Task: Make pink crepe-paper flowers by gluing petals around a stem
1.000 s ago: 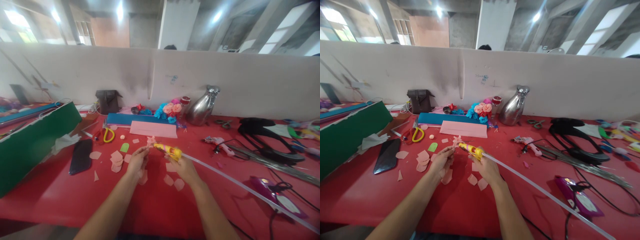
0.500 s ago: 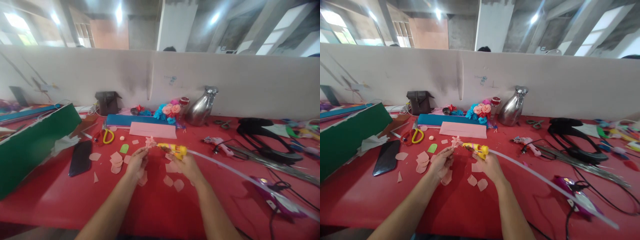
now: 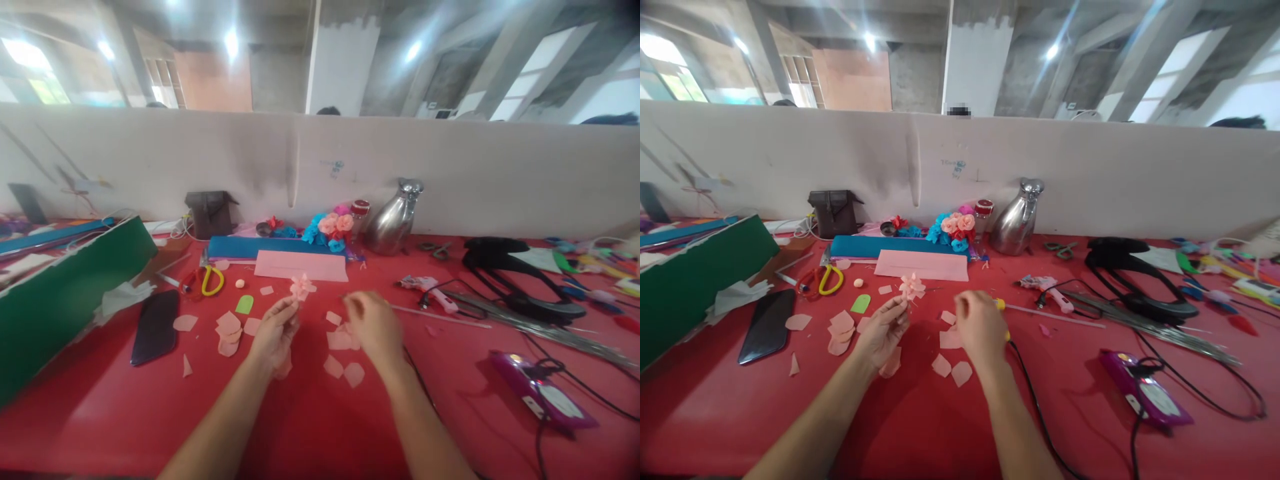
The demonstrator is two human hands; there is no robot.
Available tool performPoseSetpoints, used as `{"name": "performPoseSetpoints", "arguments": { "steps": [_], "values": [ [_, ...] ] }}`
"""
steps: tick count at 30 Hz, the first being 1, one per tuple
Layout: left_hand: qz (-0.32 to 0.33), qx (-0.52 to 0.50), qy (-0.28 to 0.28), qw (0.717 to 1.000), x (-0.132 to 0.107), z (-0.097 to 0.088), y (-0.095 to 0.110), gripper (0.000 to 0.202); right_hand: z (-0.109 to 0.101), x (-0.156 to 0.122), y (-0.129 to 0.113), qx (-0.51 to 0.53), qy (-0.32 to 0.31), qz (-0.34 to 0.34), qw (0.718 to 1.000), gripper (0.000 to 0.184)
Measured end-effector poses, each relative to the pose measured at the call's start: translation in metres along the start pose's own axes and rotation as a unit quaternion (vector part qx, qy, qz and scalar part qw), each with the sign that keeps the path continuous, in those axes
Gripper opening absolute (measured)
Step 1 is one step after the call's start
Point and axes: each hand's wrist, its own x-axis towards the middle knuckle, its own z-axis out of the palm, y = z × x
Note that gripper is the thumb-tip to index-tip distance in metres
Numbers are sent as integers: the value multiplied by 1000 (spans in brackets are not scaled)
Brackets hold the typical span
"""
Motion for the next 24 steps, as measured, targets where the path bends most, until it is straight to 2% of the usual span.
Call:
{"name": "performPoseSetpoints", "arguments": {
  "steps": [1,2,4,6,7,9,12,17,24],
  "values": [
    [-1,3,-4,1000,-1,1,0,25,7,0,-12,109,-66,-16,992,20],
    [-2,5,-8,1000,-1,1,0,24,14,-1,-23,222,-135,-4,966,20],
    [-2,9,-14,1000,-2,2,1,24,28,-1,-39,404,-199,57,891,26],
    [1,9,-14,1000,-2,3,1,24,39,-2,-48,513,-206,91,828,30],
    [5,9,-13,1000,-2,3,1,25,43,-3,-49,545,-199,101,808,31],
    [16,11,-12,1000,-2,4,1,24,47,-5,-50,578,-176,118,788,31],
    [32,33,-6,999,-1,5,-2,23,48,-9,-48,585,-148,144,785,30],
    [50,71,7,996,-3,6,-5,21,47,-13,-51,563,-113,162,803,26],
    [71,101,-5,992,-1,5,-9,20,52,-14,-52,536,-67,138,830,22]
  ]
}}
